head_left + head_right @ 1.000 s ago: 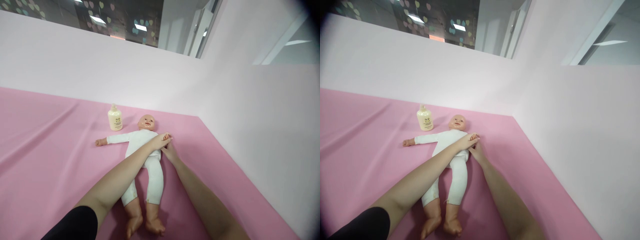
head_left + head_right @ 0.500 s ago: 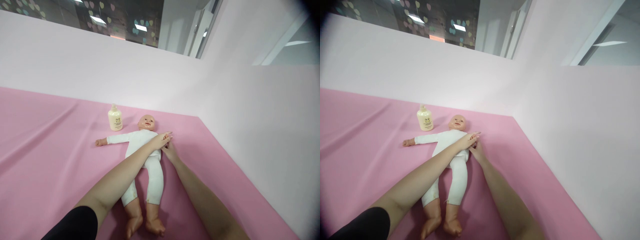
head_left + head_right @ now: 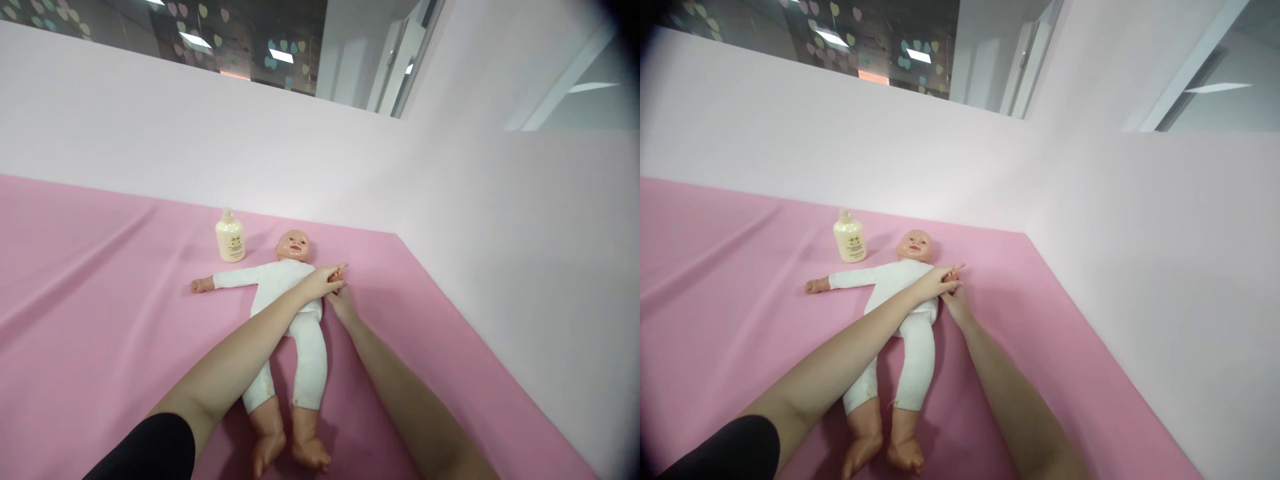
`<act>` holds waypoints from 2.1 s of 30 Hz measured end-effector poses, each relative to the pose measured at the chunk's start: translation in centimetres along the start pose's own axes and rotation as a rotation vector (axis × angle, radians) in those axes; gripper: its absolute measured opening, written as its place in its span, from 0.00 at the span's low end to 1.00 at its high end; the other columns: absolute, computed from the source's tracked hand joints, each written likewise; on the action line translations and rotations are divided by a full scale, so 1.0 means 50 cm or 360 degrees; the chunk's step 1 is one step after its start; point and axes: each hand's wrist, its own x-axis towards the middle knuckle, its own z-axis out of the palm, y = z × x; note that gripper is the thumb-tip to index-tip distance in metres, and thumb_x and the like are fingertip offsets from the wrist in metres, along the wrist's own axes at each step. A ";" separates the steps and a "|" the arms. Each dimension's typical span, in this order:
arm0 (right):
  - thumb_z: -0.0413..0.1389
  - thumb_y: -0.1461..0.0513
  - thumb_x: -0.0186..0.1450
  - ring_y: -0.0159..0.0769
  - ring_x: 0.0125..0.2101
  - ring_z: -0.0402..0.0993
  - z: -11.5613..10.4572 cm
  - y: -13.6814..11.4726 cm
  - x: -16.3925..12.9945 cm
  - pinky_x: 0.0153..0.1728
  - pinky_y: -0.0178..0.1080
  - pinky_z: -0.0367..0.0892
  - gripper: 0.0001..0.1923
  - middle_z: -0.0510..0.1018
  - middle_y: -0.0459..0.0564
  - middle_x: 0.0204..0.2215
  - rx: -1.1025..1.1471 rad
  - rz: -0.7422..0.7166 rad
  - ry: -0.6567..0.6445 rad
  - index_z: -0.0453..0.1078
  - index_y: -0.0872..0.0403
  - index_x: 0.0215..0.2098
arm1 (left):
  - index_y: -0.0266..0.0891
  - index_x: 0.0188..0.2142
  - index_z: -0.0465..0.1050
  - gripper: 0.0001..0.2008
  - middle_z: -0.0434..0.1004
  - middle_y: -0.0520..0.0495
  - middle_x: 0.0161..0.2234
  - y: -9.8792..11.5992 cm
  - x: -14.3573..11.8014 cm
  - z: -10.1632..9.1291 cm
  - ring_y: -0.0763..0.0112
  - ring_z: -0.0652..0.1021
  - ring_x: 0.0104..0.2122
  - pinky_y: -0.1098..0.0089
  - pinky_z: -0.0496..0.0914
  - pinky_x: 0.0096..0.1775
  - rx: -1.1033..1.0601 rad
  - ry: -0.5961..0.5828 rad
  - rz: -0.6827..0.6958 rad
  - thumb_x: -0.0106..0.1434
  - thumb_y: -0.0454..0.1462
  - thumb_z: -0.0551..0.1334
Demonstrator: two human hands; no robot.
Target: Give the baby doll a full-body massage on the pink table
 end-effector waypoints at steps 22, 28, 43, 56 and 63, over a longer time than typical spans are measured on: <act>0.54 0.54 0.59 0.44 0.48 0.69 -0.011 0.001 -0.002 0.49 0.45 0.68 0.18 0.74 0.51 0.44 0.0036 0.0056 0.0106 0.65 0.52 0.45 | 0.40 0.36 0.78 0.10 0.74 0.46 0.45 0.006 0.005 -0.006 0.69 0.74 0.44 0.67 0.68 0.49 -0.0048 0.0176 0.0132 0.56 0.31 0.60; 0.53 0.55 0.59 0.44 0.50 0.69 -0.011 0.004 -0.001 0.50 0.45 0.67 0.20 0.73 0.52 0.47 -0.0038 0.0079 0.0104 0.65 0.51 0.49 | 0.38 0.46 0.74 0.16 0.71 0.42 0.50 -0.003 0.005 0.002 0.65 0.72 0.49 0.66 0.64 0.54 -0.0002 0.0067 0.0142 0.56 0.33 0.61; 0.53 0.56 0.58 0.45 0.52 0.66 -0.011 0.008 0.000 0.52 0.46 0.65 0.25 0.70 0.53 0.51 -0.0010 0.0046 0.0143 0.60 0.51 0.53 | 0.38 0.42 0.76 0.14 0.70 0.43 0.51 -0.009 0.005 0.005 0.67 0.74 0.46 0.66 0.66 0.52 -0.0097 0.0090 0.0150 0.56 0.30 0.61; 0.56 0.60 0.56 0.42 0.48 0.68 -0.012 0.025 0.004 0.50 0.44 0.65 0.19 0.71 0.51 0.45 -0.0048 -0.0066 0.0100 0.64 0.53 0.46 | 0.36 0.33 0.77 0.06 0.73 0.41 0.44 0.005 0.000 -0.006 0.68 0.75 0.41 0.68 0.68 0.46 -0.0291 0.0185 0.0315 0.56 0.36 0.63; 0.54 0.60 0.58 0.43 0.47 0.68 0.000 0.012 0.000 0.50 0.45 0.63 0.14 0.72 0.52 0.43 -0.0134 -0.0140 -0.0006 0.67 0.54 0.43 | 0.37 0.26 0.66 0.09 0.71 0.46 0.38 0.021 -0.005 -0.010 0.70 0.73 0.39 0.69 0.66 0.43 -0.0173 0.0162 0.0267 0.54 0.39 0.64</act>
